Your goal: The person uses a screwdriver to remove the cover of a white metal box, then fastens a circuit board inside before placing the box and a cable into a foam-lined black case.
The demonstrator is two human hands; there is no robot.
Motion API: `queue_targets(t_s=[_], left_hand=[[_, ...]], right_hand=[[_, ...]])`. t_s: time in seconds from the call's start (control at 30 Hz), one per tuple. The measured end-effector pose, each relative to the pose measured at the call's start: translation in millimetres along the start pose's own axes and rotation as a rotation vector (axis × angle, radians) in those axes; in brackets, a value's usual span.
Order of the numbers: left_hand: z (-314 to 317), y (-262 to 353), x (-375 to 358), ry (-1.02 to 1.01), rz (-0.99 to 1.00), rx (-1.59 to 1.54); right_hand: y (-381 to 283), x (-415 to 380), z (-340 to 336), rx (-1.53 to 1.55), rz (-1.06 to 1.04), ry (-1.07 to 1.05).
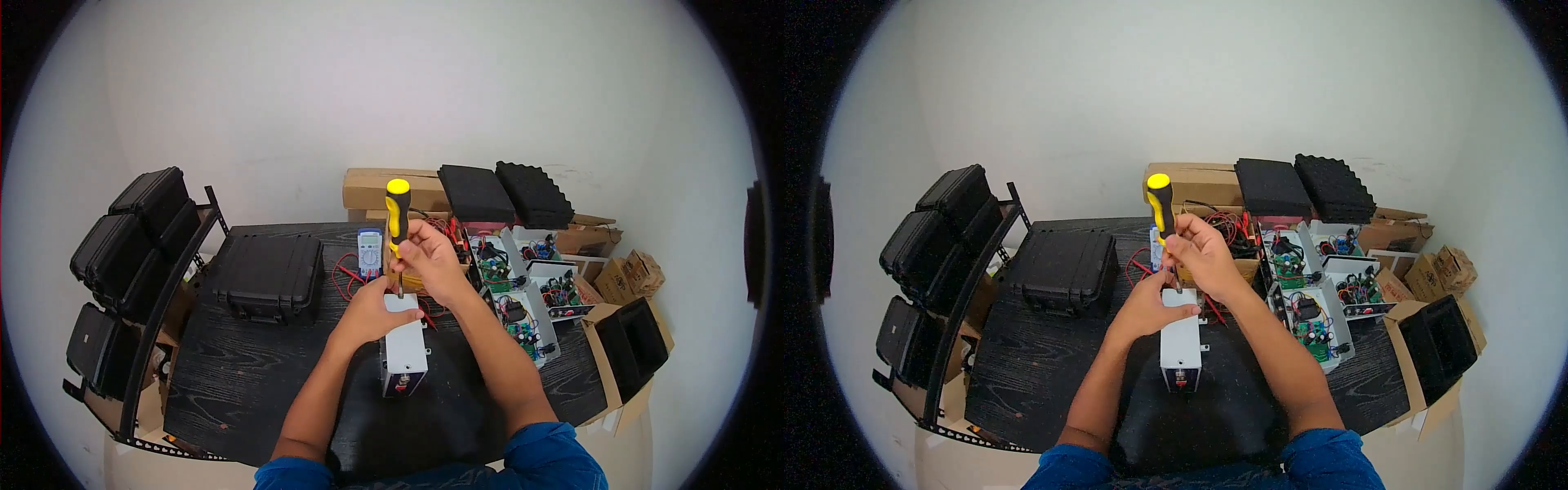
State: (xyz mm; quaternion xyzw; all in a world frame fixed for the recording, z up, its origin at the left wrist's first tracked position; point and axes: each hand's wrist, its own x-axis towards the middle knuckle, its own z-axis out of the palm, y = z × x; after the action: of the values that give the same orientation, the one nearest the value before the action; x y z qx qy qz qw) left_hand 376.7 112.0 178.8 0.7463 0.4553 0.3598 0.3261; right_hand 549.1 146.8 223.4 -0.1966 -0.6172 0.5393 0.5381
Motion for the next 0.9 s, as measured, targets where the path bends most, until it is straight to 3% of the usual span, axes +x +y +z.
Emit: queue_targets(t_s=[0.07, 0.17, 0.27, 0.47, 0.57, 0.67, 0.77, 0.9], left_hand=[[3, -5, 0, 0.028, 0.037, 0.001], [4, -8, 2, 0.052, 0.072, 0.018], [4, -8, 2, 0.030, 0.040, 0.003], [2, -4, 1, 0.014, 0.027, -0.028], [5, -9, 2, 0.035, 0.045, -0.011], [3, -6, 1, 0.026, 0.028, -0.014], [0, 0, 0, 0.008, 0.017, -0.008], [-1, 1, 0, 0.007, 0.030, 0.015]], right_hand=[[-5, 1, 1, 0.161, 0.103, 0.026], [-4, 1, 2, 0.181, 0.053, 0.015], [1, -1, 7, -0.033, -0.089, 0.034], [-7, 3, 0, 0.193, 0.121, -0.018], [-1, 1, 2, 0.020, -0.080, -0.033], [7, 2, -6, -0.009, -0.047, -0.069], [3, 3, -6, 0.155, 0.099, -0.038], [-7, 1, 6, 0.100, 0.022, -0.026]])
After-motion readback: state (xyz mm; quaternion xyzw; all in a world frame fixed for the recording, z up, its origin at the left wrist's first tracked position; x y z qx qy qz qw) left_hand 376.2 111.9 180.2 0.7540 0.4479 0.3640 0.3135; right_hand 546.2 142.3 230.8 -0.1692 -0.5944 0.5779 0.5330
